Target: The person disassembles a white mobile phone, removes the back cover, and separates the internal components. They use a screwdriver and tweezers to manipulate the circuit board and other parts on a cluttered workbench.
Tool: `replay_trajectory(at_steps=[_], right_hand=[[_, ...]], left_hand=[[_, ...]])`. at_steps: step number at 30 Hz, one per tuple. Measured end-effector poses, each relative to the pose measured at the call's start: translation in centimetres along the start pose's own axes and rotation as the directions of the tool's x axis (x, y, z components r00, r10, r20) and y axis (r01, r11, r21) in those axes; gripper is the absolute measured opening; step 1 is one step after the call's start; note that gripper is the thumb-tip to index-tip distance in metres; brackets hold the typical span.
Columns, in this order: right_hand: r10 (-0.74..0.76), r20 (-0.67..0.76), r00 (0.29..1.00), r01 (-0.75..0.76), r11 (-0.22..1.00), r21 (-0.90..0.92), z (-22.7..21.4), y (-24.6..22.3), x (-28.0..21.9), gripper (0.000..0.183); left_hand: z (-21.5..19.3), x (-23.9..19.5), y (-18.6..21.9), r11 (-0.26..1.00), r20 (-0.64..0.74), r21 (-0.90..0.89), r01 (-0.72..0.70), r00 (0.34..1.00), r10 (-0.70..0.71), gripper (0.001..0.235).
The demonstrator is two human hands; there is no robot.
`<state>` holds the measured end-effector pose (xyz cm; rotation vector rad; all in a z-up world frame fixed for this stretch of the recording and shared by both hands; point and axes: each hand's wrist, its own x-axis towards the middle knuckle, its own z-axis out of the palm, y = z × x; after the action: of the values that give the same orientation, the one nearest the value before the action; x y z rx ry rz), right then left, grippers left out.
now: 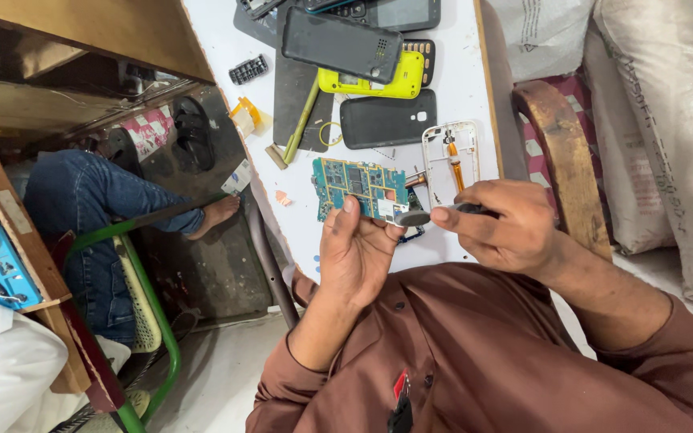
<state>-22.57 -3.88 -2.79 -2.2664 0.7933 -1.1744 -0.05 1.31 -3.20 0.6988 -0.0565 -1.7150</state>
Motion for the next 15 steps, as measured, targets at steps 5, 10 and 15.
replay_trajectory(at_steps=[5,10,15], right_hand=[[0.009,-0.067,0.998,-0.007,1.000,0.031,0.2,0.2,-0.7,0.045],[-0.076,-0.097,0.992,0.082,0.994,0.066,0.1,-0.7,-0.8,0.042],[-0.084,-0.038,0.996,0.086,0.995,0.050,-0.4,-1.3,-0.3,0.042]], left_hand=[[0.1,-0.7,0.0,0.998,0.015,-0.025,0.063,0.998,-0.062,0.030],[0.5,-1.4,0.1,0.997,0.012,-0.018,0.077,0.997,-0.077,0.028],[0.8,-1.4,0.1,0.992,-0.033,-0.035,0.118,0.992,-0.119,0.027]])
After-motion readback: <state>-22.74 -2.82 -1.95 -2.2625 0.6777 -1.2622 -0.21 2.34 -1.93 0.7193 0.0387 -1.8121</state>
